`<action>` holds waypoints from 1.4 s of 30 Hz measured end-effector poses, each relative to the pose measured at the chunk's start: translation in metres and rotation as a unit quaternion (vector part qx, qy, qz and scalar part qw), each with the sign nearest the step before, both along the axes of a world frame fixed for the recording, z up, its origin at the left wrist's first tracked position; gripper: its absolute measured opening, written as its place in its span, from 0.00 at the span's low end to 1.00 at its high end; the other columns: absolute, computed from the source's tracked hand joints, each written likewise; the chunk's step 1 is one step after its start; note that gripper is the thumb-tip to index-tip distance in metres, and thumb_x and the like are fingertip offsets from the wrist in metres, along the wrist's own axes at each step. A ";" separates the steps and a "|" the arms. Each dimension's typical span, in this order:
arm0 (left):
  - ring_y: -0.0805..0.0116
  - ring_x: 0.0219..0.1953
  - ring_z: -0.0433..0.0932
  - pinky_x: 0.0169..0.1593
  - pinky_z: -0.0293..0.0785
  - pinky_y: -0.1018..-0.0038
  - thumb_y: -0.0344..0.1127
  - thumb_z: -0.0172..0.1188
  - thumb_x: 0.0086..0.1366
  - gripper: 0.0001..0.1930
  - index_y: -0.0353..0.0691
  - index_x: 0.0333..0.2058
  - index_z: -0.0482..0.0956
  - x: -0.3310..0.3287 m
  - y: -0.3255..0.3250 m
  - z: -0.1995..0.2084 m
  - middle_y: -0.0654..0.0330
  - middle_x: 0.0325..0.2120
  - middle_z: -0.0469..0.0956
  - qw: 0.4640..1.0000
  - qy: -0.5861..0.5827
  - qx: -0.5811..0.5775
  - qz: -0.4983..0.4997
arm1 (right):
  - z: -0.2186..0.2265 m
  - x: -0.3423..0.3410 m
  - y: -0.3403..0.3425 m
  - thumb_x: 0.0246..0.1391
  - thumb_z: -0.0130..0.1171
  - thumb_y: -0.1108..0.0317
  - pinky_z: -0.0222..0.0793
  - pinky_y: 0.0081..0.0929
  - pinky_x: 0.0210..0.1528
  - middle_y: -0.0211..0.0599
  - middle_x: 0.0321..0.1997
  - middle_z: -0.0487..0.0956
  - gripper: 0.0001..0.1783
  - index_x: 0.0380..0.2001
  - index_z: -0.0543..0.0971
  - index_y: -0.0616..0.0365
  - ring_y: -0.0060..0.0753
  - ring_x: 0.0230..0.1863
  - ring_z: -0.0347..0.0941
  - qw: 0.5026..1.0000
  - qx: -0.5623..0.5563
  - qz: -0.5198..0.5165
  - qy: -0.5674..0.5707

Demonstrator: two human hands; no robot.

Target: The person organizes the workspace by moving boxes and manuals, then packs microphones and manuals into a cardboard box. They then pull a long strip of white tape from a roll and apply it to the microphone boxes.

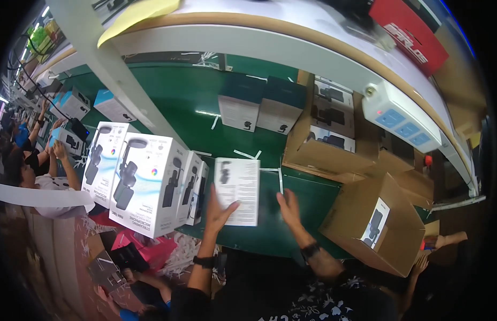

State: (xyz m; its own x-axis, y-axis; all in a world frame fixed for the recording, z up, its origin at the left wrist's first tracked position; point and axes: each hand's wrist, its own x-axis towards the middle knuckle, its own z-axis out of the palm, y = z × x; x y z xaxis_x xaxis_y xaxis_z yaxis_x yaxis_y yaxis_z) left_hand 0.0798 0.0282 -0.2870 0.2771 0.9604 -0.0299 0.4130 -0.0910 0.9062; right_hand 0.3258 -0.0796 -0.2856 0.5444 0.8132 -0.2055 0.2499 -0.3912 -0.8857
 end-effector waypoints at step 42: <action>0.52 0.54 0.73 0.60 0.67 0.61 0.35 0.54 0.52 0.33 0.32 0.59 0.63 -0.317 0.170 0.262 0.47 0.54 0.71 0.876 -0.478 -0.062 0.038 | 0.331 -0.223 0.152 0.53 0.65 0.71 0.50 0.42 0.71 0.44 0.76 0.41 0.50 0.71 0.44 0.57 0.38 0.75 0.39 0.799 0.168 0.554 0.163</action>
